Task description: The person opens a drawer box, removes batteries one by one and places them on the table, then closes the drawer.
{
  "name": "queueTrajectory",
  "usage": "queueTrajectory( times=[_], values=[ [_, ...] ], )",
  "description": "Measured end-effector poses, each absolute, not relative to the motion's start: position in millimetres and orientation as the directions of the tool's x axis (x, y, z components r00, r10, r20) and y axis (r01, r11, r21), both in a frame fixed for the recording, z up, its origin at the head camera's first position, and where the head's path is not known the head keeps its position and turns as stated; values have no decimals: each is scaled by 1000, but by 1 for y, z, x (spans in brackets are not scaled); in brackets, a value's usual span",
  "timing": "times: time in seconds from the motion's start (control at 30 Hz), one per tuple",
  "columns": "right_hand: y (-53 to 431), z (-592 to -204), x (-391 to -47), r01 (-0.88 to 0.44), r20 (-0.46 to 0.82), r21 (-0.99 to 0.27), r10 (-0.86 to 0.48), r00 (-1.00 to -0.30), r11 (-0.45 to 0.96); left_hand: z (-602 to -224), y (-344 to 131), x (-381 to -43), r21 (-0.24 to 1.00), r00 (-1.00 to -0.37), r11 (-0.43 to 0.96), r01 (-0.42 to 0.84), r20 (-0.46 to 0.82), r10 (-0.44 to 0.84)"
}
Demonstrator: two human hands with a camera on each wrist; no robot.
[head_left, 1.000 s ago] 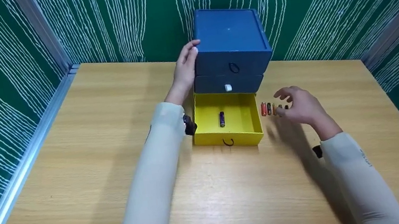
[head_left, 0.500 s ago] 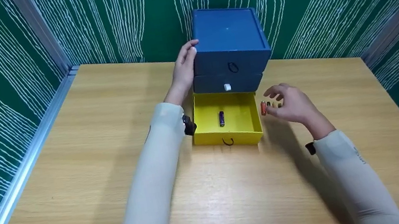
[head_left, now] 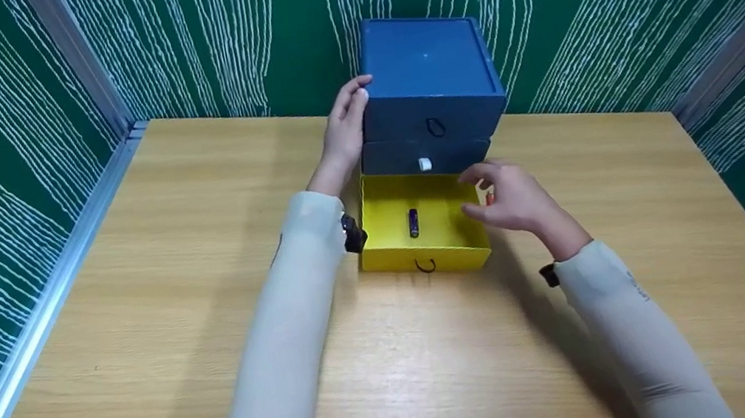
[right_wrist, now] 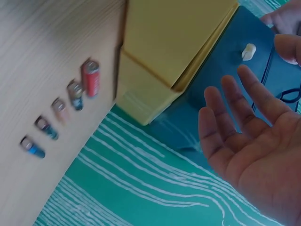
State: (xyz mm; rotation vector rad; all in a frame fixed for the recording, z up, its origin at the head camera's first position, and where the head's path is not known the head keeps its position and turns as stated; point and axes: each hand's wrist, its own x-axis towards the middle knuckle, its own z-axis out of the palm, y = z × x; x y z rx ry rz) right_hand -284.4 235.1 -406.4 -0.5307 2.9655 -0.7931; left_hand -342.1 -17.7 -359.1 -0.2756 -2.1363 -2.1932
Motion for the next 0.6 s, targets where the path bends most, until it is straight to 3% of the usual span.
queueTrajectory(
  times=[0.6],
  values=[
    [197, -418, -289, -337, 21, -468, -371, -928, 817, -358, -17, -342, 984, -982, -24, 177, 179, 65]
  ],
)
